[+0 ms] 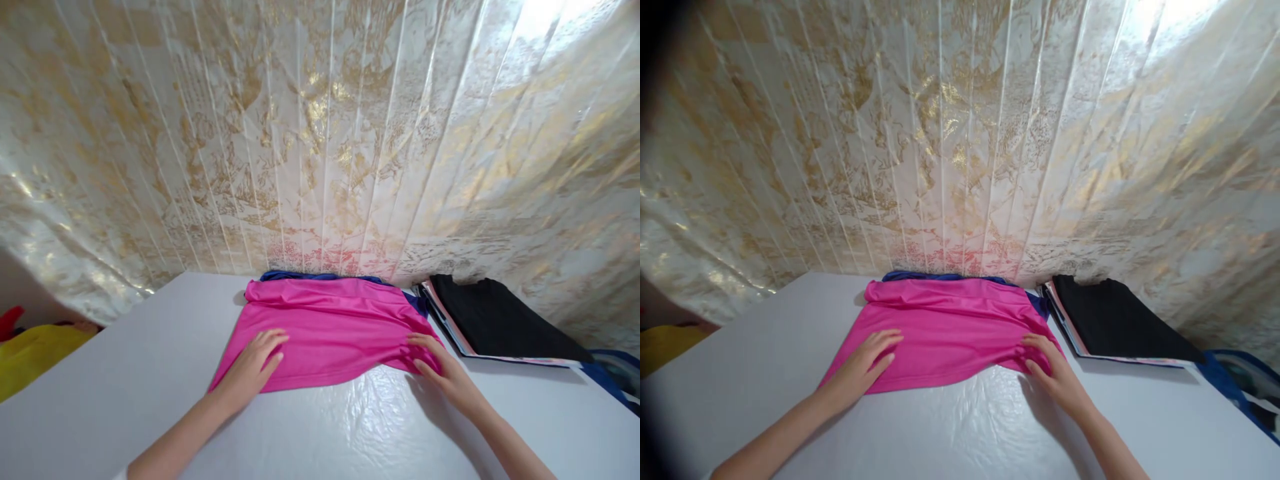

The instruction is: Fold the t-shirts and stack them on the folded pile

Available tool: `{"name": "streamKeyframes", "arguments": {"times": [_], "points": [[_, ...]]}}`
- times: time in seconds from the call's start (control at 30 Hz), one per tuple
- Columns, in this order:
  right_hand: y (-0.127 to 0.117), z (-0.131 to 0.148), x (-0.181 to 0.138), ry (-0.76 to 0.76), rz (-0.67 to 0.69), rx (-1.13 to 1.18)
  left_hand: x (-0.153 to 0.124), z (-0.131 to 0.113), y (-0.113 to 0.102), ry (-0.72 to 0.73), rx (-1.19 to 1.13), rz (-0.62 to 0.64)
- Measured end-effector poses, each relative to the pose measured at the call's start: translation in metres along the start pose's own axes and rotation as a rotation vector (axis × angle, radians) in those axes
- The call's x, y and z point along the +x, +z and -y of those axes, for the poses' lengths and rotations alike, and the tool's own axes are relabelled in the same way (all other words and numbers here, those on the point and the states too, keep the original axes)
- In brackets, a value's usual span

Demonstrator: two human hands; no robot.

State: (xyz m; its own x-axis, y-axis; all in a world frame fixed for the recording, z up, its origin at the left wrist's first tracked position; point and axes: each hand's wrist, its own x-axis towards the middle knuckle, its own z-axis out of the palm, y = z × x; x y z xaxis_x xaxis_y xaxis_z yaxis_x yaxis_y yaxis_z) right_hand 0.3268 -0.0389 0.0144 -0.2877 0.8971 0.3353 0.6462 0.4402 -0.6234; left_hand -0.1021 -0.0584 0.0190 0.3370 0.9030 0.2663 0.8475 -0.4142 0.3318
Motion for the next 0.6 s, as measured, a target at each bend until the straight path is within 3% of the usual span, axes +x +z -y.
{"name": "streamKeyframes", "arguments": {"times": [0.13,0.3,0.37,0.47,0.6], "points": [[0.015,0.003,-0.001,0.057,-0.052,-0.076,-0.012,-0.009,0.007,0.023,-0.084,0.043],[0.004,-0.039,0.019,0.256,-0.195,-0.363,0.016,0.018,0.01,-0.04,-0.019,0.075],[-0.002,-0.04,0.022,0.278,-0.211,-0.382,0.021,0.018,0.008,-0.038,-0.029,0.078],[0.006,-0.007,0.017,0.138,-0.153,-0.31,0.018,-0.005,0.005,-0.003,-0.077,0.055],[0.033,0.059,0.01,-0.089,0.122,-0.076,0.005,-0.048,0.004,0.099,-0.267,0.075]]}}
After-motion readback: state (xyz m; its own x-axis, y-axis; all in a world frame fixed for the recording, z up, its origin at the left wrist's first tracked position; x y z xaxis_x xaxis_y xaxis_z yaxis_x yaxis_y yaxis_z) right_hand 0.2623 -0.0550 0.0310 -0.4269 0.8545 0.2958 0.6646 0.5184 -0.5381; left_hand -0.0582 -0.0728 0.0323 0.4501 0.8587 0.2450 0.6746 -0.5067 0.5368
